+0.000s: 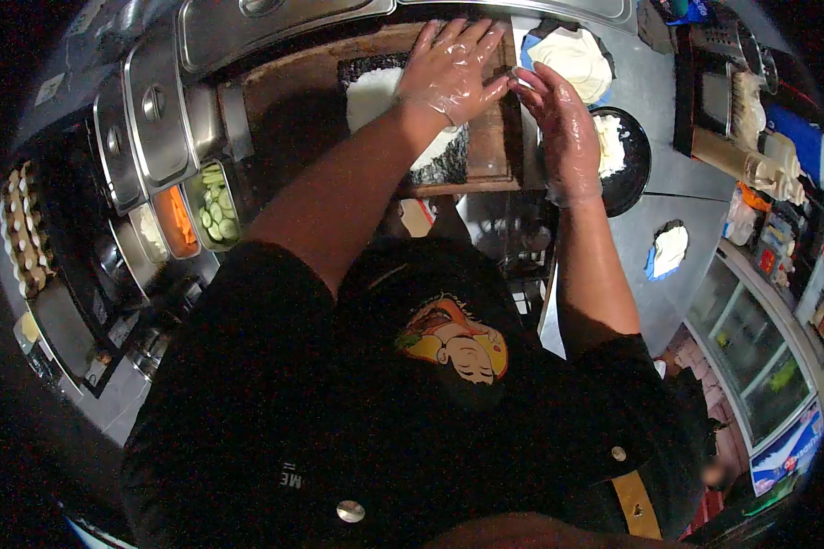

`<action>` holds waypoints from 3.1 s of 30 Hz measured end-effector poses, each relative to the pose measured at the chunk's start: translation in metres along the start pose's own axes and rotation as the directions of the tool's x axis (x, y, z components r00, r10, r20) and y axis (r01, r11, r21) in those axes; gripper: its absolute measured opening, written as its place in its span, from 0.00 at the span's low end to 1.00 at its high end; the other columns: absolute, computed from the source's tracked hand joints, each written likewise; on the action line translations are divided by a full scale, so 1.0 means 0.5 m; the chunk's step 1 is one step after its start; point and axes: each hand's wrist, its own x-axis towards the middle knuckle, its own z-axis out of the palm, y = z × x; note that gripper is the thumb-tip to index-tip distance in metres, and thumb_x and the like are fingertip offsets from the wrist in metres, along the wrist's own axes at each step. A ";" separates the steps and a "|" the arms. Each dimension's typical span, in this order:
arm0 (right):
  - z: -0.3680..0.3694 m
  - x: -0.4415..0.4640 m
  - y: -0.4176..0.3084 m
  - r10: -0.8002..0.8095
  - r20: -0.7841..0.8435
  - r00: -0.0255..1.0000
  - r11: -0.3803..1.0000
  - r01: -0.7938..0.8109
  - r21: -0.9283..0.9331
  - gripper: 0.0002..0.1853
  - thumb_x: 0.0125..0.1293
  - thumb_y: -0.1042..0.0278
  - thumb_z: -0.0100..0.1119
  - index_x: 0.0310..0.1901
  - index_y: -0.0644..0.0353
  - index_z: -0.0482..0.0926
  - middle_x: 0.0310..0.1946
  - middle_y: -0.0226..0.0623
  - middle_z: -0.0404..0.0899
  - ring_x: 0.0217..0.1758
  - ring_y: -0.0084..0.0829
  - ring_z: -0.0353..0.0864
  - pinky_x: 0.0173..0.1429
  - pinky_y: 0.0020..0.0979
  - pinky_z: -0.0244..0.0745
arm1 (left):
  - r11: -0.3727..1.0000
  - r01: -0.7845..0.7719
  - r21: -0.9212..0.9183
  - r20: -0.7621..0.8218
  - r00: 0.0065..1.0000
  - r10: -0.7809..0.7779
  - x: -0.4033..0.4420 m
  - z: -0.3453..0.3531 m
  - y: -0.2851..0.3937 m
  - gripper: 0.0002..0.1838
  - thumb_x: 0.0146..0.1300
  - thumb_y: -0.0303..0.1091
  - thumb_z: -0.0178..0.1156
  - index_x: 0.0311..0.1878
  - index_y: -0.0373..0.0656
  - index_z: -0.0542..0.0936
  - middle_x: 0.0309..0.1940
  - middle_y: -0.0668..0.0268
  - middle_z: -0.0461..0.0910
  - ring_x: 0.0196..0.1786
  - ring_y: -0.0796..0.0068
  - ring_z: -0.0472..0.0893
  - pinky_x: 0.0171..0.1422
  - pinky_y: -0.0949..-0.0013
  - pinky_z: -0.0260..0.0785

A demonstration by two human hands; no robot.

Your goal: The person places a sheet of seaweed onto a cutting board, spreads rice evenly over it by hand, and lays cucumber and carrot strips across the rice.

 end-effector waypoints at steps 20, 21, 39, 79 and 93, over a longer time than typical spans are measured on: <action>-0.005 0.029 0.051 -0.044 -0.167 0.985 0.968 0.000 -0.252 0.25 0.90 0.56 0.59 0.74 0.68 0.80 0.69 0.51 0.88 0.70 0.44 0.89 0.80 0.40 0.77 | 0.669 0.152 -0.727 0.034 0.982 -0.186 -0.015 -0.019 -0.120 0.39 0.81 0.62 0.64 0.85 0.49 0.76 0.83 0.56 0.77 0.87 0.47 0.71 0.94 0.40 0.56; 0.005 0.027 0.056 -0.100 -0.158 0.982 0.862 0.006 -0.507 0.23 0.87 0.59 0.63 0.72 0.68 0.83 0.68 0.48 0.90 0.69 0.41 0.90 0.80 0.37 0.78 | 0.741 0.195 -0.642 0.086 0.979 -0.183 -0.048 -0.026 -0.154 0.42 0.81 0.64 0.61 0.89 0.49 0.72 0.88 0.60 0.72 0.91 0.51 0.66 0.97 0.40 0.48; 0.055 0.038 0.119 -0.230 0.340 0.912 0.042 0.359 -0.933 0.39 0.83 0.42 0.65 0.86 0.58 0.71 0.91 0.46 0.65 0.95 0.56 0.59 0.93 0.70 0.53 | 0.964 -0.247 -0.100 0.210 0.941 0.263 -0.079 -0.037 -0.197 0.41 0.84 0.63 0.61 0.92 0.52 0.68 0.95 0.63 0.61 0.96 0.50 0.56 0.99 0.39 0.46; 0.081 0.026 0.128 -0.137 0.311 0.941 -0.110 0.297 -0.948 0.46 0.85 0.35 0.54 0.92 0.57 0.61 0.95 0.41 0.55 0.98 0.49 0.51 0.95 0.70 0.46 | 0.975 -0.215 0.048 0.119 0.971 0.209 -0.132 -0.040 -0.073 0.41 0.84 0.61 0.61 0.84 0.37 0.76 0.89 0.53 0.71 0.91 0.45 0.68 0.93 0.32 0.56; 0.099 0.005 0.108 -0.012 0.228 0.973 -0.114 0.226 -0.967 0.49 0.86 0.34 0.51 0.94 0.59 0.53 0.97 0.45 0.49 1.00 0.51 0.43 0.98 0.64 0.40 | 0.989 -0.098 -0.113 0.098 0.989 0.109 -0.186 -0.037 -0.041 0.40 0.82 0.56 0.66 0.86 0.37 0.73 0.87 0.48 0.72 0.90 0.40 0.68 0.92 0.31 0.56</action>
